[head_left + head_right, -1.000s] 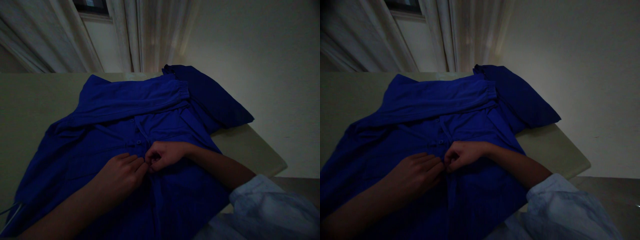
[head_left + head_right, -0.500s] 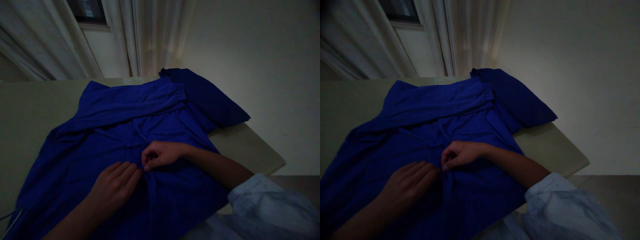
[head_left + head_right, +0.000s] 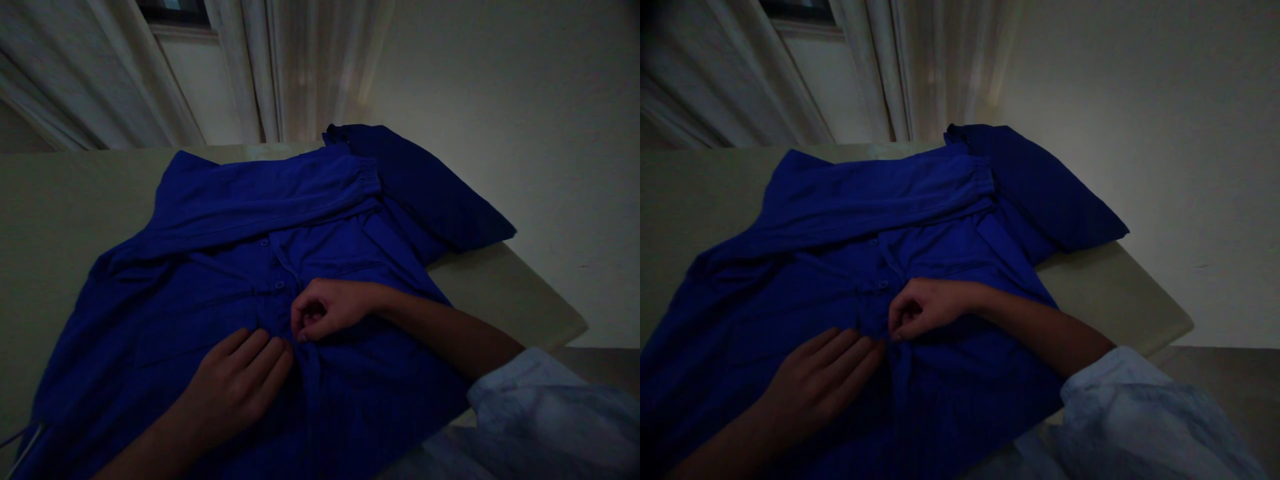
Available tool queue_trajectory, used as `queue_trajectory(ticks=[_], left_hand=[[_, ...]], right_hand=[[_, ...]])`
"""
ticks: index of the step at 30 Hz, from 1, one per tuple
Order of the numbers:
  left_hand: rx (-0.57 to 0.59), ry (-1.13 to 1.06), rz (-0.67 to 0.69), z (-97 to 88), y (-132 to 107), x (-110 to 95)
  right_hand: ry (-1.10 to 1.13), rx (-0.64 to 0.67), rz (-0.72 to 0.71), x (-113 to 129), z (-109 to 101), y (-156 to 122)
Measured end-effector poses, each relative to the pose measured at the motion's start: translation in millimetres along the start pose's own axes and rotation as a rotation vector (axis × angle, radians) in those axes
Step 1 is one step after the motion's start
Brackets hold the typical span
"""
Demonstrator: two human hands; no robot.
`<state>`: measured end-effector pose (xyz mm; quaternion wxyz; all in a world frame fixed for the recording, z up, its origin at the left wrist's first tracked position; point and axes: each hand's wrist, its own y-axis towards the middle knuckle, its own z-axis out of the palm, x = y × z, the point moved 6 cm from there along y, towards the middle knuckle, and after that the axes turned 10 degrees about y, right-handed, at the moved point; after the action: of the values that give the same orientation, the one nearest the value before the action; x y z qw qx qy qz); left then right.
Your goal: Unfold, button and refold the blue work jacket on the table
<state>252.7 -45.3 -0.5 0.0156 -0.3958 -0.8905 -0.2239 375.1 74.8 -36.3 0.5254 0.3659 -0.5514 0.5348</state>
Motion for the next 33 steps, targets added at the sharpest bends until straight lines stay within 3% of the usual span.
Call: queue_trajectory(ticks=[15, 27, 33], left_hand=[[-0.087, -0.060, -0.028, -1.2, 7, 4], [-0.068, -0.054, 0.039, -7.5, 8, 1], [-0.072, -0.097, 0.052, -4.3, 6, 2]], right_hand=[[-0.022, 0.009, -0.012, -1, 3, -1], [-0.427, -0.018, -0.075, 19, 17, -3], [-0.418, -0.007, -0.128, 15, 19, -2]])
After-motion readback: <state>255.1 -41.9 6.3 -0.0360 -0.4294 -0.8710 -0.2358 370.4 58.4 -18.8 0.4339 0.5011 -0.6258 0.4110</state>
